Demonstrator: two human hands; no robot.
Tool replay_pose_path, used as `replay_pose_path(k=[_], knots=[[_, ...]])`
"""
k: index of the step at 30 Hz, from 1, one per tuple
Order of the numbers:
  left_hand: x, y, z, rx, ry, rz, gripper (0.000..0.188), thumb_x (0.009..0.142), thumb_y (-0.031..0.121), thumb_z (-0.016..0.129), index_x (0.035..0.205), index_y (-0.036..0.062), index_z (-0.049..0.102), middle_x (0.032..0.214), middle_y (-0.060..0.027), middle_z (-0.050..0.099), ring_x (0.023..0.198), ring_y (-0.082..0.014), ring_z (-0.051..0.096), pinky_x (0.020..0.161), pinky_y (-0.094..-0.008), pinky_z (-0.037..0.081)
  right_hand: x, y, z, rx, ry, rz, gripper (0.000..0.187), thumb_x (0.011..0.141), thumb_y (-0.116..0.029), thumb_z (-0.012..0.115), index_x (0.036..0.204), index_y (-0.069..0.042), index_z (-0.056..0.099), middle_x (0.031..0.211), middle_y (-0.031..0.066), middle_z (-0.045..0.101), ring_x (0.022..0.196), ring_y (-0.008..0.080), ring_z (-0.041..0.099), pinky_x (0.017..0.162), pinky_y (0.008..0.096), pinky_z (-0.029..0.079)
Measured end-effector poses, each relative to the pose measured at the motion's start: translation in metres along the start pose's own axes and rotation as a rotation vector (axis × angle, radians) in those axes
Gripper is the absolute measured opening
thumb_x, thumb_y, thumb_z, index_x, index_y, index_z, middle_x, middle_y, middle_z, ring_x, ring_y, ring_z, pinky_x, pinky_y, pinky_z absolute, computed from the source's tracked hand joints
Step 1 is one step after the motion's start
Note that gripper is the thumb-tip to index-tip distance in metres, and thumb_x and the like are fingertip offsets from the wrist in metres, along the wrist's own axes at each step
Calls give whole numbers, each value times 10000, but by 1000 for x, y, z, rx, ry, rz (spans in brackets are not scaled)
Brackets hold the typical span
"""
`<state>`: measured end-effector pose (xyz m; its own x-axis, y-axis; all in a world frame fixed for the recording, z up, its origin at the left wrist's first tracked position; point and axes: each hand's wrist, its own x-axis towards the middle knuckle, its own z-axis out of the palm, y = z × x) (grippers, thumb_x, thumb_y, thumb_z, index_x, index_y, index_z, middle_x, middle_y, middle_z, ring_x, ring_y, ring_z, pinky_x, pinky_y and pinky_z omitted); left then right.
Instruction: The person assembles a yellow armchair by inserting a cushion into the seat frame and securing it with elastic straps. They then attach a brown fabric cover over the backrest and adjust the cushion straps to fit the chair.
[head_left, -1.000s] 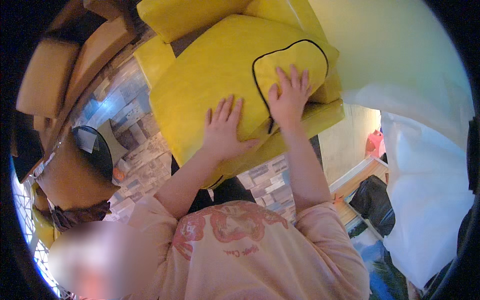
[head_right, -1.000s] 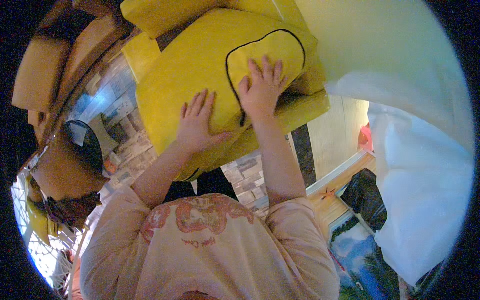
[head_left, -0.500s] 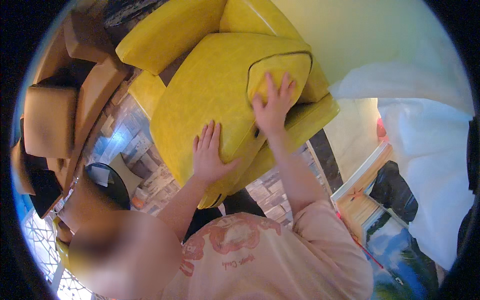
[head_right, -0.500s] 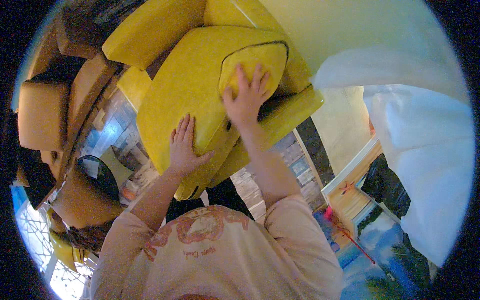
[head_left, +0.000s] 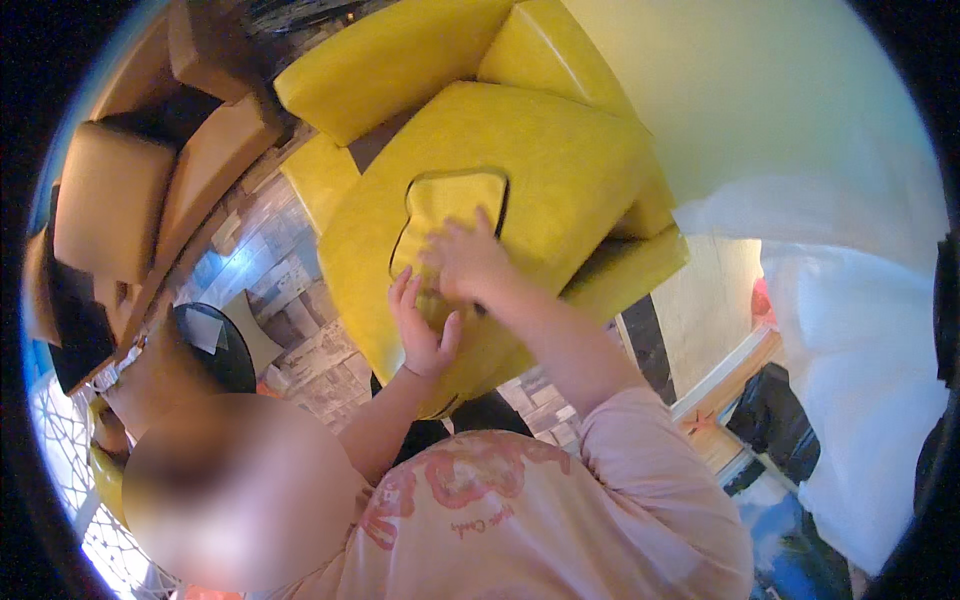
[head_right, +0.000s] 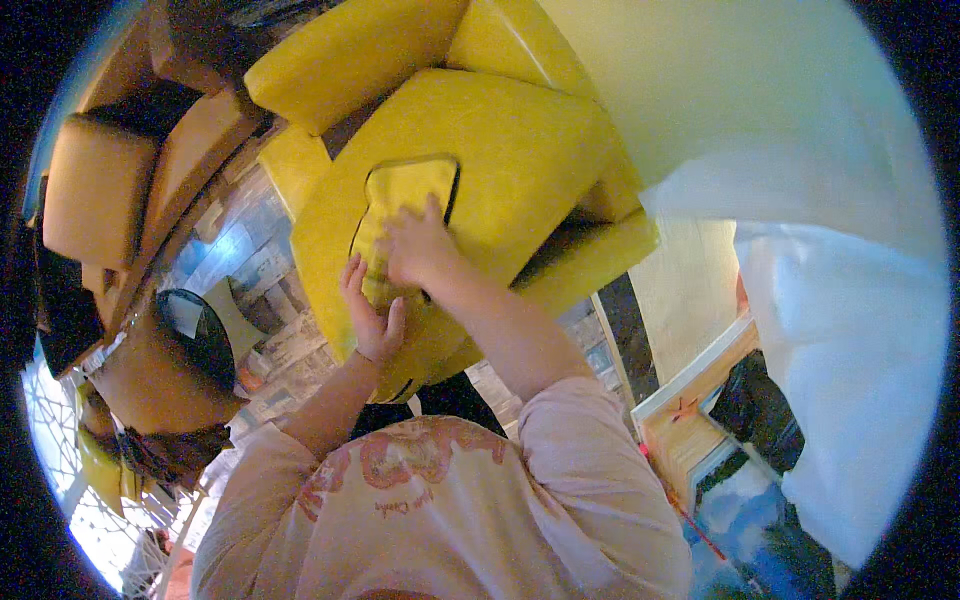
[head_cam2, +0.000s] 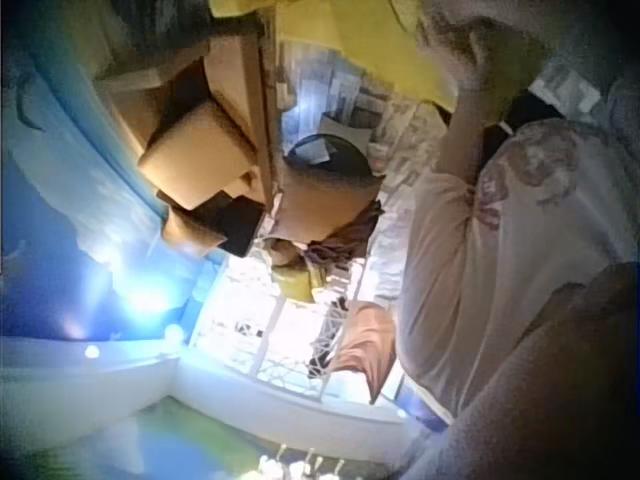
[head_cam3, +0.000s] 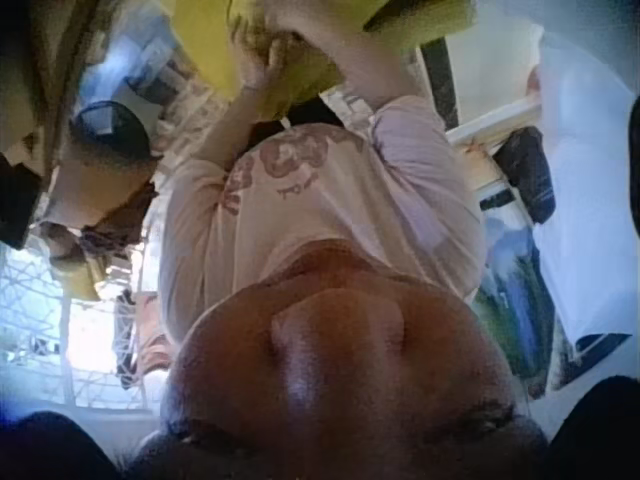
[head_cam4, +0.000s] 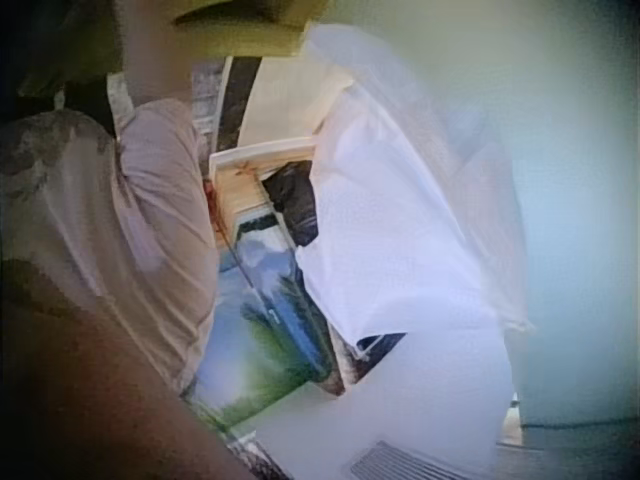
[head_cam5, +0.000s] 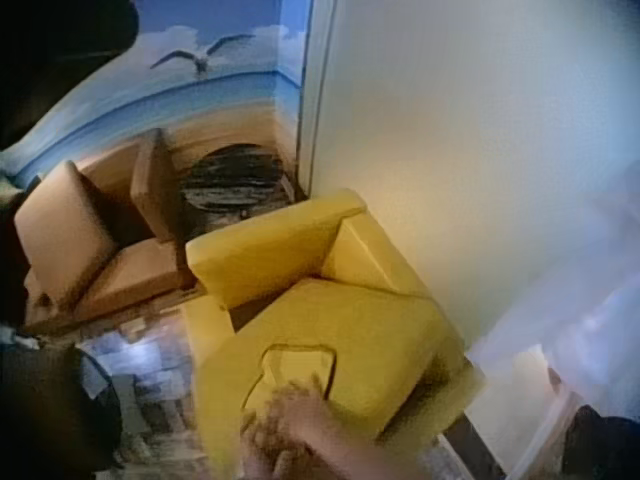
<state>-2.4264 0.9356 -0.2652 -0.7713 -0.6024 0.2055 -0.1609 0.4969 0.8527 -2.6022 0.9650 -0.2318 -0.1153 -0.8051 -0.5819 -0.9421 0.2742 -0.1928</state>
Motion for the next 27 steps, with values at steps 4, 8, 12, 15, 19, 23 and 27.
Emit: replay_pose_path(k=[4, 8, 12, 15, 19, 23, 27], knots=[[7, 5, -6, -514, 110, -436, 602, 958, 209, 582, 1480, 9, 357, 1456, -228, 441, 1334, -332, 454, 1119, -412, 354, -18, -35, 6, 70, -68, -199, 512, 919, -415, 601, 1399, -240, 579, 1544, 32, 455, 1473, 248, 334, 1171, 659, 159], [18, -21, -2, -360, -244, -670, 608, 1047, 282, 506, 1543, 24, 268, 1333, -179, 594, 1292, -268, 526, 1103, -380, 394, -30, 8, 1, 287, 163, -5, 514, 918, -383, 622, 1379, -157, 584, 1517, 76, 478, 1462, 267, 349, 1163, 613, 221], [24, -10, -11, -775, -225, -712, 561, 1066, 293, 463, 1525, 19, 291, 1338, -159, 560, 1147, -238, 578, 1014, -366, 460, -17, 11, -1, 262, 271, 65, 532, 940, -394, 594, 1401, -132, 552, 1515, 87, 470, 1451, 327, 354, 1146, 620, 244], [0, -11, 0, -962, 40, -680, 462, 1043, 248, 509, 1435, 27, 406, 1333, -147, 529, 1106, -220, 571, 998, -350, 453, -23, -14, -5, -65, 174, -78, 532, 955, -421, 567, 1428, -180, 530, 1527, 84, 451, 1456, 360, 337, 1135, 661, 224], [-11, -11, -8, -209, -53, -511, 524, 934, 285, 646, 1375, 64, 471, 1380, -194, 490, 1242, -311, 509, 1100, -475, 357, -25, -2, -10, -75, 31, 8, 539, 965, -534, 490, 1464, -330, 490, 1580, 52, 396, 1485, 341, 293, 1125, 744, 127], [13, 20, -30, 250, -420, -302, 697, 848, 335, 712, 1430, 70, 436, 1476, -259, 403, 1386, -404, 361, 1176, -568, 220, 7, 93, -36, -168, 83, 465, 579, 946, -556, 504, 1485, -347, 459, 1615, 72, 328, 1503, 349, 245, 1133, 749, 106], [3, 1, -22, -93, -238, -344, 644, 853, 244, 699, 1407, 46, 438, 1463, -254, 406, 1383, -397, 372, 1177, -549, 222, 71, 143, -43, -123, 90, 678, 634, 931, -623, 477, 1505, -356, 428, 1632, 90, 289, 1513, 369, 206, 1130, 755, 89]])
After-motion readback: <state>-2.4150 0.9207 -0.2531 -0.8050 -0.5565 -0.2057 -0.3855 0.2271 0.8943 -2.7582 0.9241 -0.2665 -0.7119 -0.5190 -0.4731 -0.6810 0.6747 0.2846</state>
